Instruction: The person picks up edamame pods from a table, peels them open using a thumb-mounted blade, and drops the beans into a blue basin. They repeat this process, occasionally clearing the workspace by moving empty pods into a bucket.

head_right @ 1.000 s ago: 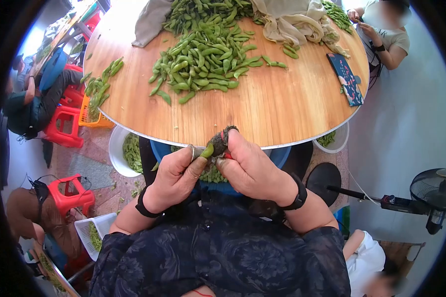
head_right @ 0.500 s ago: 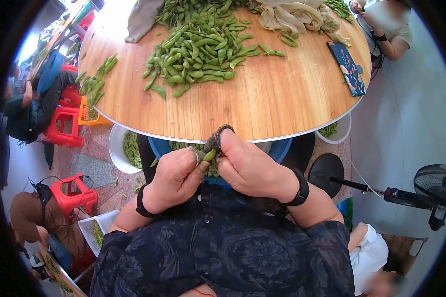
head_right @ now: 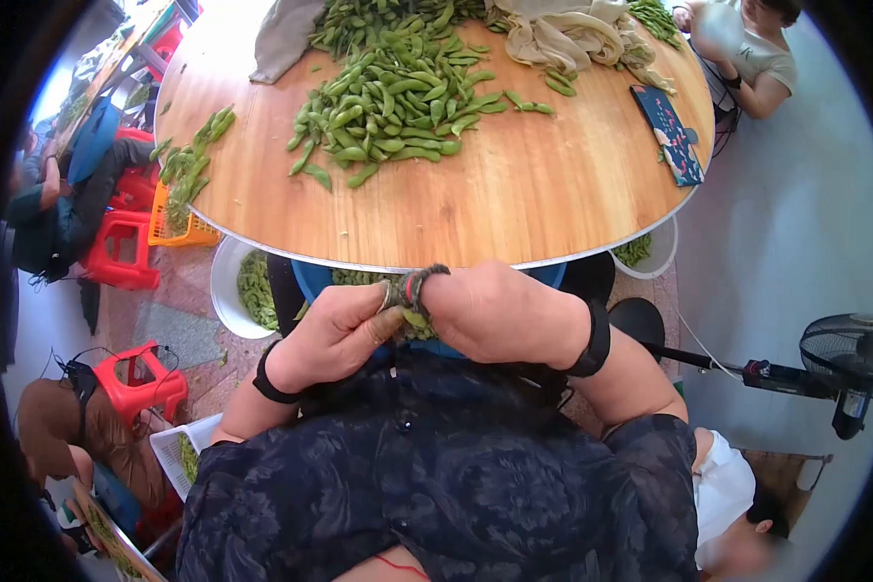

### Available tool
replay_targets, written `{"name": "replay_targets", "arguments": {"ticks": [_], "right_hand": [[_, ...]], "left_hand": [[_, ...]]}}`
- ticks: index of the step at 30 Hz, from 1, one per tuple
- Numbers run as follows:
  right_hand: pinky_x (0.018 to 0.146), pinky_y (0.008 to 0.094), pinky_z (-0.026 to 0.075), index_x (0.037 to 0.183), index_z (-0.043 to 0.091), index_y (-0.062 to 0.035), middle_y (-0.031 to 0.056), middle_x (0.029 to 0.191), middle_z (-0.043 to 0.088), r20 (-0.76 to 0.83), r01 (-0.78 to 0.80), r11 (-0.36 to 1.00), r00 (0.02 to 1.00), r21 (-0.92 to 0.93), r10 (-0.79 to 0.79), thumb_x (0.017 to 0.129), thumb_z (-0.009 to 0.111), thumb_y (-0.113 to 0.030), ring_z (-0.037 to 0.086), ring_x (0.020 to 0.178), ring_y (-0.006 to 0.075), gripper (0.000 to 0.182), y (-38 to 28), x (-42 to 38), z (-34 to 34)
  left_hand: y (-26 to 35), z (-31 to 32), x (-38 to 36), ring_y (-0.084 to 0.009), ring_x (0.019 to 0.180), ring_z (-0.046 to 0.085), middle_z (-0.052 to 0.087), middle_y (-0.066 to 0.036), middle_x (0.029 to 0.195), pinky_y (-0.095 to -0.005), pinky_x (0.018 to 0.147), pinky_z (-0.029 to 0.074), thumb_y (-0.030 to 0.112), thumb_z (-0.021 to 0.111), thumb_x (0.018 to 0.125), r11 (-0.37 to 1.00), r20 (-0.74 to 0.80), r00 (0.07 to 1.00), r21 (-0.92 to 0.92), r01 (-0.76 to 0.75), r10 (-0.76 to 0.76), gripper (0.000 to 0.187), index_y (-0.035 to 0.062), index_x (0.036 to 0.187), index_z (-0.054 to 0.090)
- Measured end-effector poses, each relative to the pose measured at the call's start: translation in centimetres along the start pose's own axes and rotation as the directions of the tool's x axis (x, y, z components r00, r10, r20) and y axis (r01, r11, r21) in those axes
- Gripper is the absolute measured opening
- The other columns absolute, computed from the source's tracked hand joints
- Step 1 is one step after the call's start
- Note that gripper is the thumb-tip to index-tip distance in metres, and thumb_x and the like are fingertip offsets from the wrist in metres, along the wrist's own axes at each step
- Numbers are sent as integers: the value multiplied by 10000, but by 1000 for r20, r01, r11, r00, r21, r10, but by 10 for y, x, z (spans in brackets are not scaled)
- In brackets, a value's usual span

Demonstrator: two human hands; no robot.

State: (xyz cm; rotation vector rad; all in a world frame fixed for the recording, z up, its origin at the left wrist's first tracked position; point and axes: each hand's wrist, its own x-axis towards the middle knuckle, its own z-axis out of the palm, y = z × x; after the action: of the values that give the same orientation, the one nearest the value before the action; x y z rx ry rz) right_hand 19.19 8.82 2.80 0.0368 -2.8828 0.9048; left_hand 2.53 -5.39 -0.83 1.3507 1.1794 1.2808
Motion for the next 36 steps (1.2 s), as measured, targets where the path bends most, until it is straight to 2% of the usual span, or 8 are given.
{"name": "replay_targets", "arguments": {"ticks": [2,6,12,14,19,28,32,36], "right_hand": [[516,432,455,919,458,-30,187,659,530,31,-110,938,994,330,106,833,559,-61,590,627,392,136,3,-4,2],[541,447,453,933,439,-23,206,670,539,60,-224,845,973,486,223,837,558,-81,577,643,418,164,0,1,12],[581,447,477,914,436,-21,200,686,564,134,-241,962,965,128,224,832,596,-145,598,673,393,219,-9,12,-2],[595,450,475,919,437,-22,192,716,579,-119,-347,934,934,-85,336,838,585,-136,604,703,386,203,5,19,-18],[601,460,474,953,433,-15,206,767,570,-403,-418,851,872,-316,279,831,566,-112,588,706,398,205,59,55,-34],[644,461,476,963,450,-3,226,830,572,-356,-429,868,875,-250,329,816,604,-132,586,749,409,249,69,39,-46],[589,445,476,936,472,3,184,711,565,-301,-426,866,889,-262,346,794,629,-110,584,668,387,240,45,29,-51],[503,407,470,903,511,-11,142,673,570,-255,-277,854,951,-440,177,775,650,-106,589,594,336,211,11,27,-58]], "left_hand": [[9,-7,1,-265,554,522,491,-105,631,-387,506,400,162,596,897,808,80,978,553,-204,192,249,27,725,478],[18,-9,-3,-323,571,529,479,-124,634,-400,496,399,146,625,851,748,79,970,623,-227,229,245,35,703,463],[19,-66,-57,-285,518,508,515,-114,627,-364,472,385,103,669,800,733,-280,952,672,104,122,153,25,758,544],[11,-89,-81,-230,510,520,544,-109,645,-345,483,403,72,635,809,778,-596,803,508,370,7,88,17,823,567],[1,-124,-118,-158,631,586,605,-97,747,-300,561,456,28,574,834,678,-760,642,526,513,103,175,-9,1004,594],[11,-86,-49,-157,620,584,616,-106,773,-268,568,457,27,600,848,874,-308,948,477,87,74,170,-14,1013,613],[29,-62,3,-177,641,579,598,-101,792,-275,598,455,27,589,848,881,-90,988,468,-67,123,204,-24,1046,587],[30,-34,47,-181,573,527,575,-94,770,-285,542,426,64,626,842,833,-137,971,547,-89,194,262,-12,1087,571]]}}
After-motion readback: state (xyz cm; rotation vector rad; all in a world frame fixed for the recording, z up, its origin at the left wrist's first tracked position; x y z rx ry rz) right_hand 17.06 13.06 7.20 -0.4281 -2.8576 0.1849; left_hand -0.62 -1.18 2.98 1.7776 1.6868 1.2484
